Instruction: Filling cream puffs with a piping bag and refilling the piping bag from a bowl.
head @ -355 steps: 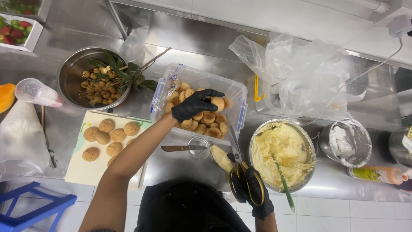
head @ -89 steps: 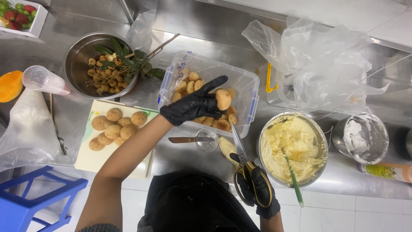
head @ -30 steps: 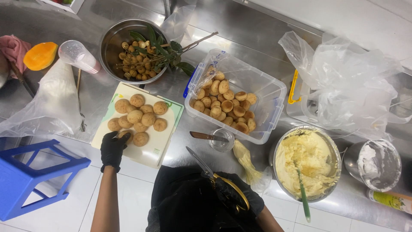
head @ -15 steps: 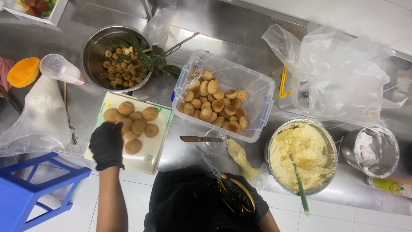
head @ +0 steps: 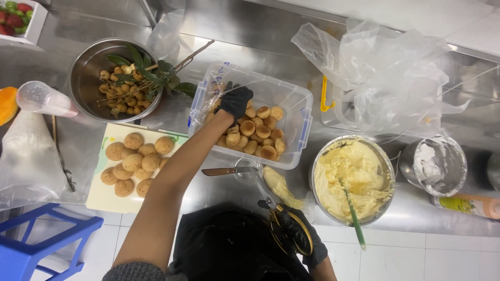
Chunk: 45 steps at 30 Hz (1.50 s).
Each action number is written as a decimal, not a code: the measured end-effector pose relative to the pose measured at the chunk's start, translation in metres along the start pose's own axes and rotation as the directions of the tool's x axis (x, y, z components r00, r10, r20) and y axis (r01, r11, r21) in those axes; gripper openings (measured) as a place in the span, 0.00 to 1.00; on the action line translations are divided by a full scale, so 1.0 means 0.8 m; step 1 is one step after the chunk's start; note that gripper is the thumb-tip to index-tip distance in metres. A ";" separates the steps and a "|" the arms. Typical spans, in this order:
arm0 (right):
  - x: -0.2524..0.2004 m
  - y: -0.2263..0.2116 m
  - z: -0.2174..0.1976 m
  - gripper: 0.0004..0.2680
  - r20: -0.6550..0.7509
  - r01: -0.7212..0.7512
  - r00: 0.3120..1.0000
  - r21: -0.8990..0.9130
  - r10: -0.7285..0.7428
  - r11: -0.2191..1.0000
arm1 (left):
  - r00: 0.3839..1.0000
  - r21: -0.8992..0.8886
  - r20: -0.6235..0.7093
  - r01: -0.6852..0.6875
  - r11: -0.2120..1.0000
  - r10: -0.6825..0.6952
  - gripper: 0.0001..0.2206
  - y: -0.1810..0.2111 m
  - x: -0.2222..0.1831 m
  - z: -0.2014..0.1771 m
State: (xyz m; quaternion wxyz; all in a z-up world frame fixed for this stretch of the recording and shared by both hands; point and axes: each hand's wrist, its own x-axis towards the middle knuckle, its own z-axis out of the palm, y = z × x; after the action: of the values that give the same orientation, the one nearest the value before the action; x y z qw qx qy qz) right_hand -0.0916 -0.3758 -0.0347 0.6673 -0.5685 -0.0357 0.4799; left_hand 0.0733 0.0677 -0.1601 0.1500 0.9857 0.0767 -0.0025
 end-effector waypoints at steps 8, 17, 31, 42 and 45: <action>0.039 -0.081 0.032 0.33 0.090 0.055 0.994 0.132 -0.067 0.990 | 0.982 -0.902 -0.125 -0.171 0.397 0.138 0.29 0.129 -0.112 -0.202; 0.015 -0.155 0.092 0.35 0.172 0.063 0.984 -0.052 -0.053 0.997 | 0.931 -0.742 -0.289 -0.364 0.562 0.222 0.27 0.154 -0.205 -0.264; 0.026 -0.078 0.047 0.23 -0.200 -0.150 0.976 -0.305 0.091 0.940 | 0.881 -0.472 -0.392 -0.439 0.765 0.264 0.30 0.172 -0.281 -0.227; 0.013 -0.037 0.036 0.18 -0.109 -0.126 0.990 -0.467 0.084 0.875 | 0.719 -0.473 -0.533 0.184 0.862 -0.446 0.31 0.070 -0.402 -0.213; 0.017 -0.012 0.012 0.18 0.047 0.045 0.999 -0.501 -0.024 0.864 | 0.637 -0.259 -0.543 0.493 0.831 -0.547 0.30 -0.003 -0.468 -0.163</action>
State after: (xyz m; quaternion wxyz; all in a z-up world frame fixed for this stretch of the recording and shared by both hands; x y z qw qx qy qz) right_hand -0.0842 -0.3585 -0.0304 0.5043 -0.7120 -0.1823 0.4533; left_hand -0.2997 0.0521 -0.0260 0.1535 0.8630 0.4001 0.2675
